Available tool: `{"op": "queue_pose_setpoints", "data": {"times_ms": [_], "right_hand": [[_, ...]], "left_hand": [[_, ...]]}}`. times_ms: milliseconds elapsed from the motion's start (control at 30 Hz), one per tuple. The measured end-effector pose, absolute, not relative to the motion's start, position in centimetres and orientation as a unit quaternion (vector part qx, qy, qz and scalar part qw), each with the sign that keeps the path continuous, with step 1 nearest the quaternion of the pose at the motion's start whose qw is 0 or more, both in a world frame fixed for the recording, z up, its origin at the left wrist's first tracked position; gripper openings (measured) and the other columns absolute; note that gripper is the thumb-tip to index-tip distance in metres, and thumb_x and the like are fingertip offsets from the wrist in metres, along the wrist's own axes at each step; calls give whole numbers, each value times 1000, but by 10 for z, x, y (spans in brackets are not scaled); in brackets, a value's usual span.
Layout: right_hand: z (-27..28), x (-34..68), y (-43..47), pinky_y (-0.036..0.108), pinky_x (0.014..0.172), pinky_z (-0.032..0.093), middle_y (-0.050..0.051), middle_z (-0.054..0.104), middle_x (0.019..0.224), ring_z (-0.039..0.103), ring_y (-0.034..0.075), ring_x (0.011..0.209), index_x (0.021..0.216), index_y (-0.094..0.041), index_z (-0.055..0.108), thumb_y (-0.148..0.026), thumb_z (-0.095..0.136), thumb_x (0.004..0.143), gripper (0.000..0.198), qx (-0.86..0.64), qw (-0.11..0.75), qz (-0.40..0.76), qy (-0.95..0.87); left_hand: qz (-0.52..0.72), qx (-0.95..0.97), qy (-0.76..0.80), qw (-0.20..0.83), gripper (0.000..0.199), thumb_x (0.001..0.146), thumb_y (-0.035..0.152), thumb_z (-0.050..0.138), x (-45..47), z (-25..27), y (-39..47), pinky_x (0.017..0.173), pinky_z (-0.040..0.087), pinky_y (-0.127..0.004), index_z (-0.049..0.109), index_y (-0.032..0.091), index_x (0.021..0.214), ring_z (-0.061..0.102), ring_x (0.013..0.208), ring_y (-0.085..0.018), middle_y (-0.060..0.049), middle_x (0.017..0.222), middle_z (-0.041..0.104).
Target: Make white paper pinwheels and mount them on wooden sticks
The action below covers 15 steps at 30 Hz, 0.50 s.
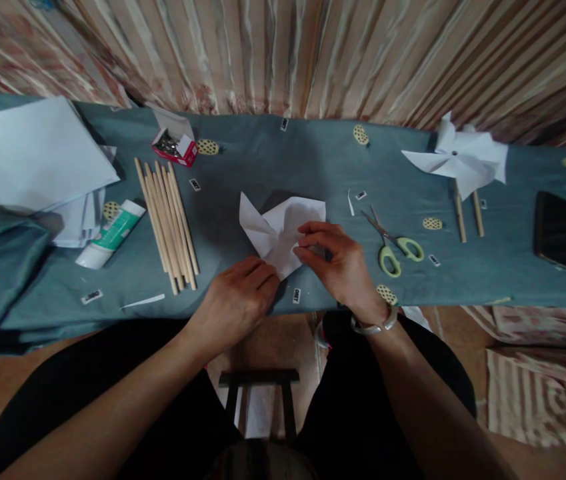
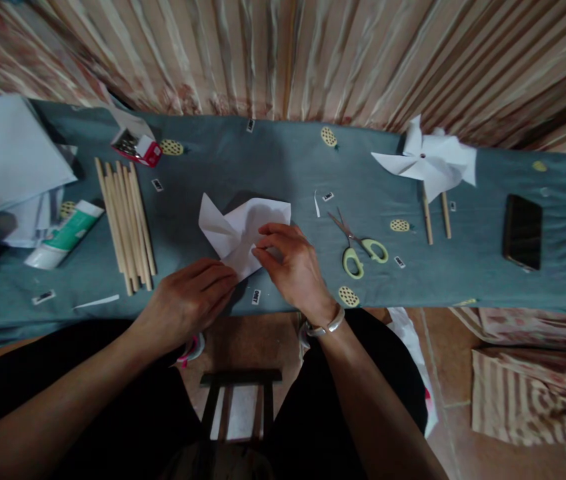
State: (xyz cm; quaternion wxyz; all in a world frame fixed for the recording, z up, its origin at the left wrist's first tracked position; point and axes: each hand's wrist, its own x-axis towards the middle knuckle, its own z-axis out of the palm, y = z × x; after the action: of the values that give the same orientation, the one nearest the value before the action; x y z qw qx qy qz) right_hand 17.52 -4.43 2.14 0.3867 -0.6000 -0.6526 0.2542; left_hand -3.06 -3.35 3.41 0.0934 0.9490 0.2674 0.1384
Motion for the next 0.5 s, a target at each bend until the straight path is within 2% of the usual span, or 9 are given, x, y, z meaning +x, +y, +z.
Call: {"op": "queue_pose_setpoints", "data": {"times_ms": [167, 500], "right_hand": [[19, 166, -38, 45, 101, 48, 7, 68, 118, 61, 24, 113, 81, -23, 70, -17, 66, 84, 8, -608, 358, 216, -674], [12, 161, -33, 48, 102, 48, 7, 65, 122, 59, 25, 115, 79, -23, 69, -16, 65, 83, 10, -617, 348, 206, -675]], "left_hand": [[135, 950, 266, 93, 16, 94, 13, 52, -31, 33, -34, 73, 57, -34, 67, 11, 91, 63, 87, -22, -9, 90, 68], [131, 950, 268, 96, 17, 95, 12, 50, -32, 31, -34, 75, 59, -34, 67, 11, 93, 63, 89, -22, -9, 93, 69]]}}
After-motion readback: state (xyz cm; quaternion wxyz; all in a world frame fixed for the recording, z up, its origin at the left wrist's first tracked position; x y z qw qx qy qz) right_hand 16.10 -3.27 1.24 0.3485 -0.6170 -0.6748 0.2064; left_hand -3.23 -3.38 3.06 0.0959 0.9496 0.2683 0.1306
